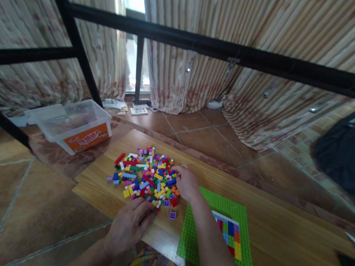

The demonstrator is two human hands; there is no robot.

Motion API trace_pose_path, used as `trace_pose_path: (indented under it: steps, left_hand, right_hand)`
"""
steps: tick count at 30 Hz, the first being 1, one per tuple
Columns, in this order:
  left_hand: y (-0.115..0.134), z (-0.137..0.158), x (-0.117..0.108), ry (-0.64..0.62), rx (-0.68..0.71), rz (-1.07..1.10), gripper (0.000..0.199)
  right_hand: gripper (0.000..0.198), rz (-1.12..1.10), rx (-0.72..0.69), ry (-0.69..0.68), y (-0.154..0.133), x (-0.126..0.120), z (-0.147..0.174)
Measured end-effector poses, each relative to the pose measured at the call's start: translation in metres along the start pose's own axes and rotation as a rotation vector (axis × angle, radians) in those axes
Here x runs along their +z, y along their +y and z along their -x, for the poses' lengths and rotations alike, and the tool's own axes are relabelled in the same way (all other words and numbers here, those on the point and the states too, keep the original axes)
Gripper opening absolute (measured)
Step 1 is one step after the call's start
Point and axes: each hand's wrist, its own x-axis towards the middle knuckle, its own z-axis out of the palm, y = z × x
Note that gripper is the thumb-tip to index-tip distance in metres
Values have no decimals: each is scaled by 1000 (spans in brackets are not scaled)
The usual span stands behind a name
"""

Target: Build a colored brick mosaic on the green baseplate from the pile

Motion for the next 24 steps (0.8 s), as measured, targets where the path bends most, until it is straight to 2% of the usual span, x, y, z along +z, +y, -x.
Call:
trace_pose_path:
  steps: [4,6,12,18,24]
  left_hand:
    - [2,0,0,19,-1,-1,8]
    - [3,1,0,22,-11,6,9]
    - [4,2,0,-3,-40,11,10]
    - [5,2,0,-24,-50,2,9]
    - [6,2,0,-14,-85,4,9]
  right_hand:
    - [43,-183,-19,-59,-7,3,-7]
    - [44,-193,-14,-53,-11,4,-11]
    - [34,147,74,149,-28,3,-35]
    - [32,246,71,130,-41,17,-51]
    - [31,233,38,181,-45,23,-42]
